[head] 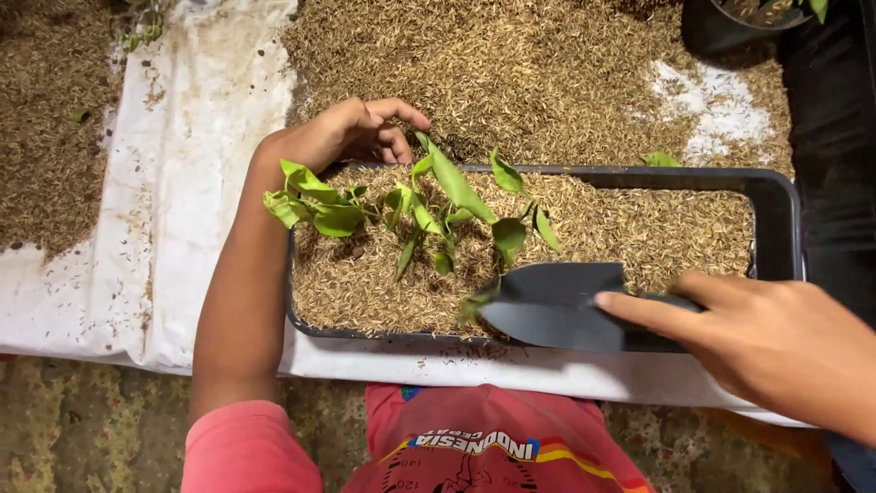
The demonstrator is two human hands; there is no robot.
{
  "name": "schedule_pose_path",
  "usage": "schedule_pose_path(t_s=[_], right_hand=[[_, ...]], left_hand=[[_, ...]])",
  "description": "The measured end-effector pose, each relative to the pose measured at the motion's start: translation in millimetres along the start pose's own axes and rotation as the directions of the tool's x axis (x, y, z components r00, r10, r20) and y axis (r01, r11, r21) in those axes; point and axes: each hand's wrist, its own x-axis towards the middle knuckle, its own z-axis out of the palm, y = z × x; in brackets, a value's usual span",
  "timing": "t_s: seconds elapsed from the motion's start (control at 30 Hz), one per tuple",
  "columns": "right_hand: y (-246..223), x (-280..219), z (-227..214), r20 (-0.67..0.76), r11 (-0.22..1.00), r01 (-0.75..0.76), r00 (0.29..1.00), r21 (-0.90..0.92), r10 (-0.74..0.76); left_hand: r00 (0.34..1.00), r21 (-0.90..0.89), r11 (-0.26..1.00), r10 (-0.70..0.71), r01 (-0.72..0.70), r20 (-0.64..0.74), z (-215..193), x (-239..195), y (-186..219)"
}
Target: The person plants small green cuttings into a black rectangular tray filled with rice husks. They use a small hand trowel to scoop and spread the husks around the cuttings, pressing them into place. Additional cuttings are added from nearby pots during the process.
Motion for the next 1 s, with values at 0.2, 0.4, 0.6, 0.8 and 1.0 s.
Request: schedule_pose_path(t_s=[0.2,0.4,0.6,0.8,1.0], right_hand=[[-23,30,-8,0.034,0.984,0.134,0.991,-0.118,-0.131],[-30,30,15,-0.039,0.979,0.171,0.983,-0.114,-0.177],[-39,29,9,-0.296,0.966,0.237,0.920,-0.100,-0.256],[-62,43,3,-0.421,0.946,0.265,0.849,-0.186,-0.320],[-57,40,11,-0.379,0.967,0.249,0.891,-0.050,-0.249]], left_hand=[[1.000,0.025,1.000,-0.012,0.012,0.005,-3,2,-2],[1.000,0.021,0.999,-0.026,0.026,0.012,-2,-1,3],[0.999,0.015,1.000,-0.004,0.003,0.040,-5,3,-3],[0.999,0.026,1.000,0.012,-0.014,0.052,-9,6,-8],[0.999,0.001,1.000,0.013,-0.013,0.047,-8,6,-9]])
